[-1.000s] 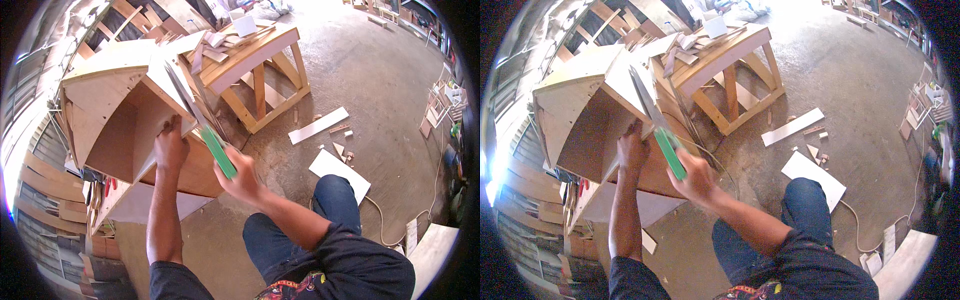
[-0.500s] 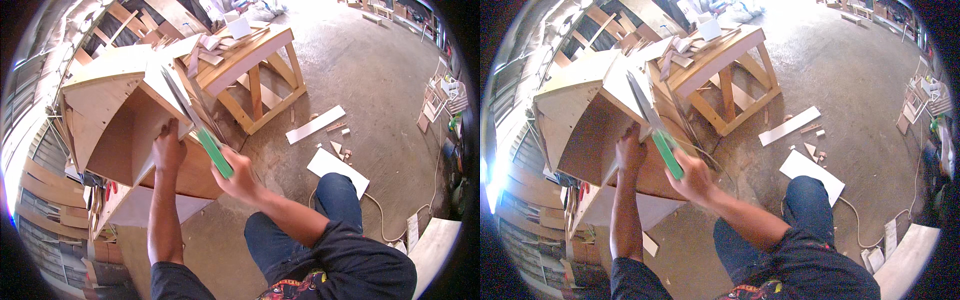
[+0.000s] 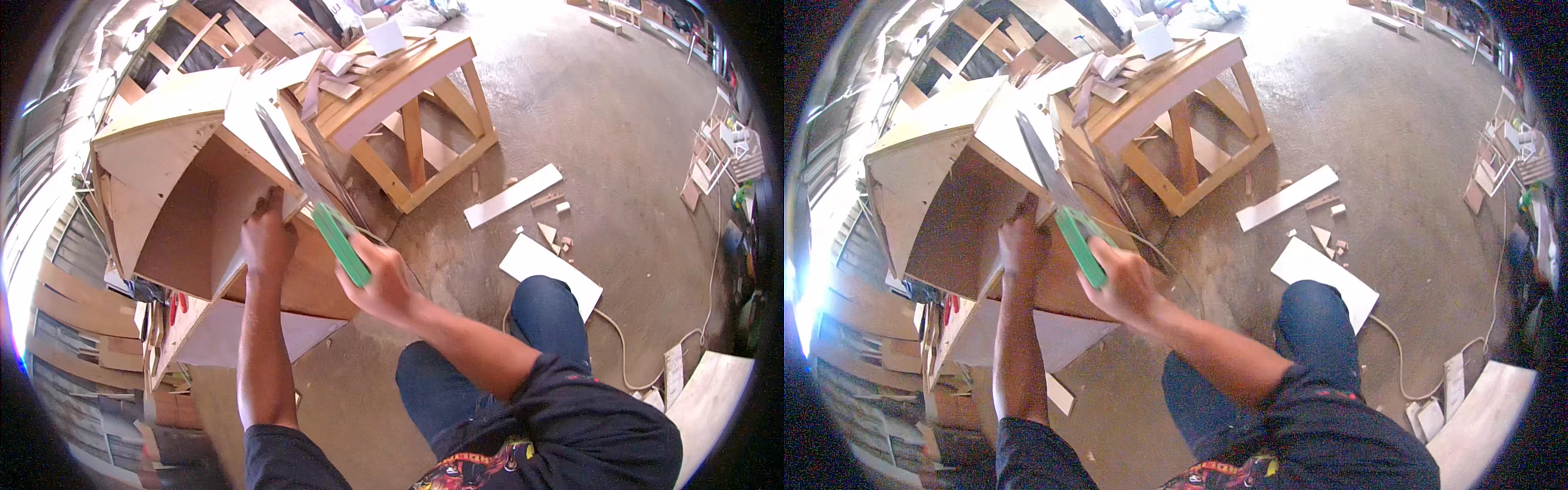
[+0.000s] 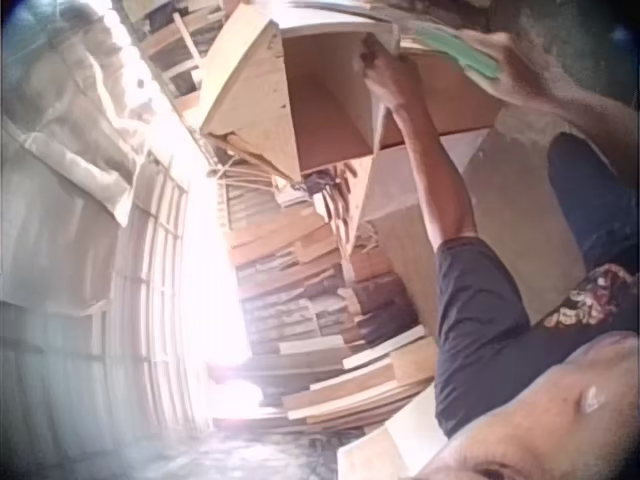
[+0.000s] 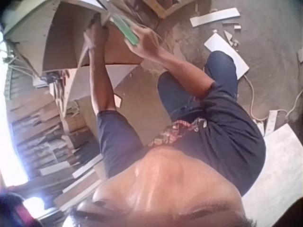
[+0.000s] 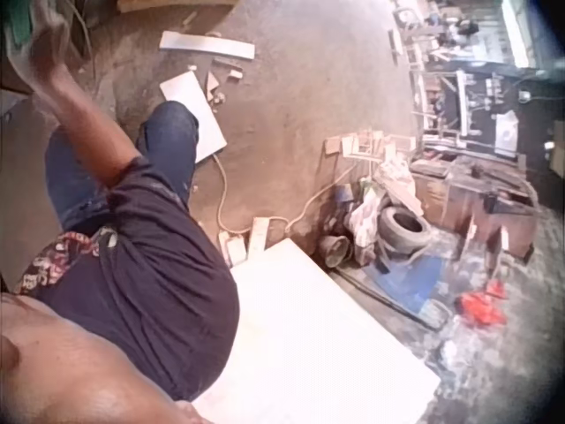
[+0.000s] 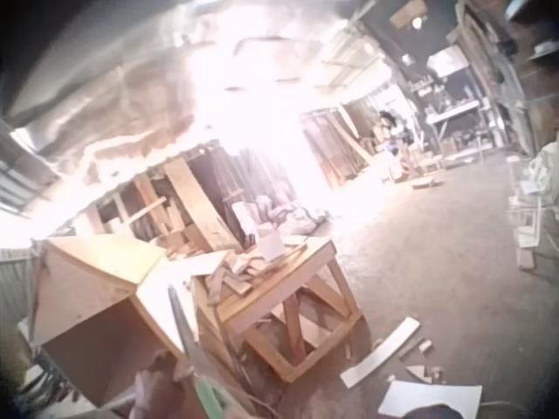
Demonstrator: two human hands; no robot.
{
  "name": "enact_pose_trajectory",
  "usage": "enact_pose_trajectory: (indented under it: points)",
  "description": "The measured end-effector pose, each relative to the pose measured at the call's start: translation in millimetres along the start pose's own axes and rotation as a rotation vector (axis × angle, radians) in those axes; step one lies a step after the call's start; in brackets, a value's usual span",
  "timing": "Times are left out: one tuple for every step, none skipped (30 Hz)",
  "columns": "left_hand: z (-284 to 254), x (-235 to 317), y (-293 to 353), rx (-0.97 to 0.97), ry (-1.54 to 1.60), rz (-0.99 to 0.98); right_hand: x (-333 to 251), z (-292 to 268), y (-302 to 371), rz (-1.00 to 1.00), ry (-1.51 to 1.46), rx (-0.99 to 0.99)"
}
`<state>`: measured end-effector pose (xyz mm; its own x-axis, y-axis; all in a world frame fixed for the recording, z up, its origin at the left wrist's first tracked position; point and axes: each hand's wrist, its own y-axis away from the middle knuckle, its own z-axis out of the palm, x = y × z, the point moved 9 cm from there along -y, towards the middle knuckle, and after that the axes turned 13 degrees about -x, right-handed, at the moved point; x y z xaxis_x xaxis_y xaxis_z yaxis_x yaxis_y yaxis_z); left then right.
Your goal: The person constructs a small wooden structure by fitting panels together, trimming edges with shears, and using a saw to cut a piece of wood. They align the pieces and check the fit of the roof and walls.
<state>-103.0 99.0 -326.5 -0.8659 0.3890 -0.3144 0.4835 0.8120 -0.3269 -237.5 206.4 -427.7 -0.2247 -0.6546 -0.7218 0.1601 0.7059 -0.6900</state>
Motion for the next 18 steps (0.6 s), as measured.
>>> enact_pose_trajectory:
  points:
    - [1.6,-4.1,0.3,-0.002,-0.003,0.000,-1.3,5.9,-11.5,-0.011,0.020,-0.007]
    - [4.1,-6.2,0.5,0.022,-0.015,0.027,-3.8,6.0,-16.1,0.029,0.017,-0.030]
    - [4.9,-6.9,1.2,0.046,-0.027,0.056,-4.4,7.3,-15.1,0.029,0.015,-0.028]
    - [3.6,-6.6,1.0,0.051,-0.027,0.059,-4.1,5.9,-13.7,0.026,0.012,-0.015]
    - [3.2,-7.1,0.0,0.034,-0.015,0.047,-4.2,4.1,-12.7,0.023,0.009,-0.002]
    - [2.9,-7.6,-1.3,0.018,-0.002,0.036,-4.9,3.5,-13.3,0.019,0.012,0.004]
    - [2.0,-8.3,-2.0,0.022,-0.007,0.043,-7.1,4.2,-14.4,0.009,0.017,0.001]
    - [1.5,-9.9,-3.5,0.017,-0.006,0.043,-9.3,3.2,-14.8,-0.001,0.022,0.000]
    - [-0.3,-9.8,-4.9,0.012,-0.006,0.043,-12.2,0.2,-12.1,-0.005,0.021,0.010]
    - [-1.7,-3.9,-5.1,0.011,-0.006,0.056,-13.5,-1.6,-6.7,-0.005,0.041,0.002]
    - [-5.1,-0.7,-2.5,0.010,-0.014,0.038,-15.3,-3.4,-2.0,-0.004,0.061,-0.005]
    - [-9.1,2.2,0.0,0.010,-0.022,0.021,-15.1,-3.9,1.2,0.020,0.054,-0.019]
    - [-10.5,7.0,2.5,0.005,-0.021,0.035,-17.7,-5.8,4.8,0.030,0.057,-0.008]
    - [-12.9,8.0,7.1,0.029,0.003,0.048,-22.4,-1.7,7.9,0.025,0.047,-0.031]
    - [-13.1,6.5,9.5,0.053,0.028,0.060,-26.7,1.5,8.4,0.020,0.036,-0.053]
    - [-7.6,-2.7,14.0,0.084,0.027,0.118,-33.1,3.2,10.2,0.033,0.038,-0.046]
    - [-6.3,-5.2,14.8,0.066,0.021,0.129,-34.3,3.6,11.6,0.050,0.028,-0.036]
    - [-5.8,-6.8,15.2,0.035,-0.005,0.129,-33.7,8.1,12.6,0.072,0.022,-0.067]
